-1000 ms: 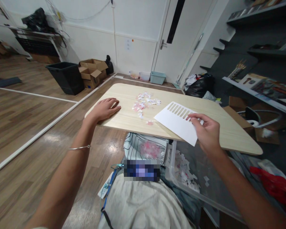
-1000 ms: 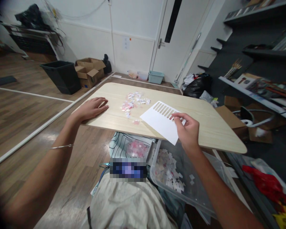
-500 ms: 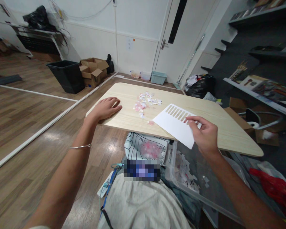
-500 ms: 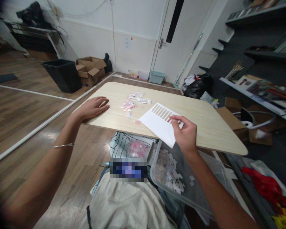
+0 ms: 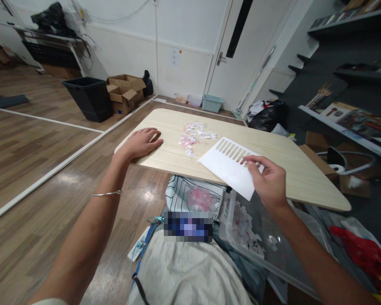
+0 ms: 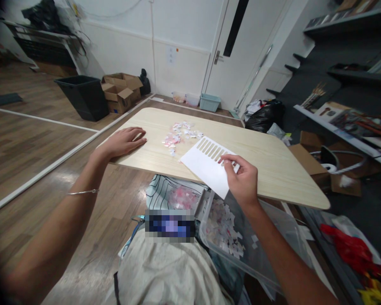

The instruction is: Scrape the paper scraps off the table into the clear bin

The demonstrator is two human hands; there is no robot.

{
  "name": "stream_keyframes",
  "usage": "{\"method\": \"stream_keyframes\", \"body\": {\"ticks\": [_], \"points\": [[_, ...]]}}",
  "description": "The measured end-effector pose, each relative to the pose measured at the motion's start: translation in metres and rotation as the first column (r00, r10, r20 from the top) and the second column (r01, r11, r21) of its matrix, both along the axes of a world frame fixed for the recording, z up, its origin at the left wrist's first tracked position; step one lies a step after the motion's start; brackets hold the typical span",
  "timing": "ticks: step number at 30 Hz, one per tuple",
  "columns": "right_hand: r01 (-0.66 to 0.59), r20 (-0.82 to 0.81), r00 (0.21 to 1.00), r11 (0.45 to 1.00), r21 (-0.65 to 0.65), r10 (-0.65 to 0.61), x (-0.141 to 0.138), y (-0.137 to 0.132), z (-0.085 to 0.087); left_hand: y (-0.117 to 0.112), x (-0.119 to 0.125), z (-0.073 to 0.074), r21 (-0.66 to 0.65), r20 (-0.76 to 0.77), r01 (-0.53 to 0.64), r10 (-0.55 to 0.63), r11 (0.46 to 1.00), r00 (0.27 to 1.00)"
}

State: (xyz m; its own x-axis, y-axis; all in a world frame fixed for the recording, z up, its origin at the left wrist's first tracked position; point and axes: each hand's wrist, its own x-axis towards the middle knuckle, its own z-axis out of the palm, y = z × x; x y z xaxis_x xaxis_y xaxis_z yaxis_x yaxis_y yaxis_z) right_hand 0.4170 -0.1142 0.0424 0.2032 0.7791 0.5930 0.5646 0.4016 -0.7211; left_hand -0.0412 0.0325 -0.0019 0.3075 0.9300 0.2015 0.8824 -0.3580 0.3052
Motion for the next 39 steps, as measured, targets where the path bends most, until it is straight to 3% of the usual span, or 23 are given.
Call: {"method": "stream_keyframes", "body": {"ticks": [10,18,24,31,35,39], "points": [[0.033,0.028,0.999,0.998,-0.059,-0.032,0.001,-0.01,0.006,0.0,0.001,-0.001,0.01,0.037,0.011,-0.012,1.0,0.999],[0.004,0.011,1.0,0.998,-0.062,-0.004,-0.002,-0.009,0.002,-0.001,0.001,-0.001,0.011,0.045,0.015,-0.015,1.0,0.999],[0.063,-0.015,0.998,0.998,0.013,-0.063,0.006,-0.004,-0.002,-0.003,0.002,0.0,0.007,0.049,0.011,-0.011,1.0,0.999],[0.081,-0.185,0.981,0.991,0.106,-0.06,0.037,0.017,-0.001,-0.003,0.001,0.0,0.007,0.038,0.013,-0.014,1.0,0.999],[0.034,-0.212,0.977,0.998,0.046,-0.024,0.041,0.018,0.001,-0.001,0.0,-0.002,0.016,0.032,0.013,-0.014,1.0,0.999],[-0.045,-0.2,0.979,0.998,-0.044,0.035,0.024,0.011,-0.005,0.0,0.0,-0.002,0.017,0.026,0.019,-0.019,1.0,0.999]]}}
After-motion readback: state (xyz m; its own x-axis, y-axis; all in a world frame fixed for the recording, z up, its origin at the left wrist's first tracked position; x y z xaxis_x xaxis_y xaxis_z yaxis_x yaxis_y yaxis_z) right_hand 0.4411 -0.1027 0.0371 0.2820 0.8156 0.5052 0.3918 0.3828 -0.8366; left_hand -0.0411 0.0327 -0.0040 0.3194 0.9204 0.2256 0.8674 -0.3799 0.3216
